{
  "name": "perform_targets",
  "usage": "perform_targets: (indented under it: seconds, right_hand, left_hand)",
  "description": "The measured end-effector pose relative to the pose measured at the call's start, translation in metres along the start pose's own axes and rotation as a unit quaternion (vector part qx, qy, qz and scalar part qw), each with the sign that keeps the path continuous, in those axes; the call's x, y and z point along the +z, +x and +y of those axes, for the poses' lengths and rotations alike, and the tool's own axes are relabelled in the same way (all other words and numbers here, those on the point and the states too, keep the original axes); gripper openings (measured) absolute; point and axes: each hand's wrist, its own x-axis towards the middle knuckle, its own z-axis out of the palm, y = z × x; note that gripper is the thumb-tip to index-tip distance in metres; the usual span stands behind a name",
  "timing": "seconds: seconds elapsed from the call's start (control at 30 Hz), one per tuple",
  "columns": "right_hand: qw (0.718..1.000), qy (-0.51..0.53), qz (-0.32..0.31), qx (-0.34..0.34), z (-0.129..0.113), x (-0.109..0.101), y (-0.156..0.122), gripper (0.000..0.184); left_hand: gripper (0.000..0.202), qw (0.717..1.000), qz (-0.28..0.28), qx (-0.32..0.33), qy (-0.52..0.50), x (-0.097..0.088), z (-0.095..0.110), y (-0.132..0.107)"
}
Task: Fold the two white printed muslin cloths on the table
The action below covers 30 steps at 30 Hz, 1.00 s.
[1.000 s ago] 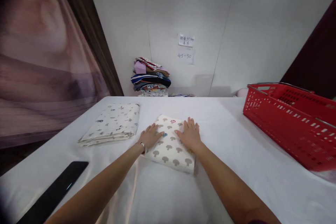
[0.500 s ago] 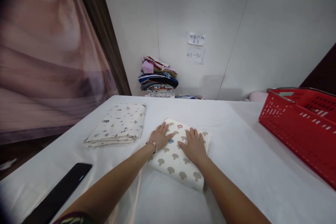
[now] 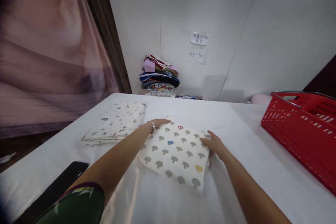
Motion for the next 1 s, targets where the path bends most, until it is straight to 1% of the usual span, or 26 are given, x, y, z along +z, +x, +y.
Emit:
perform_targets:
  seconds: [0.13,0.27,0.3,0.33,0.43,0.47,0.57,0.63,0.67,0.73,0.8,0.83,0.9,0.93,1.0]
  right_hand:
    - [0.993,0.098,-0.06,0.013,-0.002,-0.003,0.007,0.09]
    - [0.982,0.164,-0.098,0.017,-0.003,-0.003,0.008,0.093]
    - [0.976,0.182,-0.116,0.019,-0.005,-0.004,0.007,0.095]
    - [0.971,0.198,-0.135,0.021,-0.006,-0.004,0.005,0.096]
    - [0.956,0.226,-0.184,0.015,-0.015,-0.013,-0.003,0.096]
    - [0.955,0.225,-0.191,0.01,-0.019,-0.017,-0.006,0.094]
    - [0.957,0.201,-0.205,-0.022,-0.033,-0.032,-0.017,0.09]
    - [0.96,0.174,-0.209,-0.06,-0.047,-0.042,-0.022,0.089]
    - [0.963,0.155,-0.205,-0.084,-0.055,-0.048,-0.024,0.089]
    - [0.97,0.106,-0.171,-0.139,-0.077,-0.06,-0.025,0.087]
    - [0.97,0.053,-0.12,-0.205,-0.104,-0.074,-0.025,0.083]
    - [0.965,0.029,-0.093,-0.242,-0.119,-0.082,-0.025,0.081]
    - [0.946,-0.023,-0.03,-0.322,-0.147,-0.096,-0.027,0.077]
    - [0.929,-0.052,0.011,-0.366,-0.158,-0.102,-0.03,0.073]
    - [0.881,-0.114,0.097,-0.449,-0.169,-0.106,-0.038,0.064]
  left_hand:
    - [0.042,0.995,-0.079,-0.019,-0.064,-0.002,0.003,-0.005]
    - [0.038,0.975,-0.162,-0.032,-0.151,-0.005,0.005,-0.009]
    - [0.038,0.972,-0.17,-0.031,-0.162,-0.006,0.006,-0.011]
    - [0.039,0.972,-0.167,-0.025,-0.163,-0.007,0.008,-0.014]
    - [0.042,0.98,-0.126,0.021,-0.153,-0.012,0.018,-0.029]
    - [0.042,0.978,-0.127,0.04,-0.162,-0.015,0.021,-0.035]
    - [0.039,0.96,-0.172,0.087,-0.202,-0.025,0.031,-0.058]
    - [0.038,0.953,-0.186,0.111,-0.212,-0.036,0.038,-0.072]
    - [0.038,0.953,-0.181,0.123,-0.211,-0.042,0.042,-0.078]
    - [0.037,0.953,-0.157,0.162,-0.204,-0.058,0.052,-0.089]
    - [0.039,0.95,-0.112,0.223,-0.19,-0.077,0.065,-0.098]
    - [0.041,0.946,-0.081,0.258,-0.18,-0.085,0.073,-0.102]
    - [0.047,0.933,-0.005,0.328,-0.148,-0.1,0.087,-0.112]
    - [0.049,0.923,0.033,0.363,-0.122,-0.105,0.091,-0.118]
    - [0.048,0.894,0.101,0.433,-0.055,-0.109,0.093,-0.131]
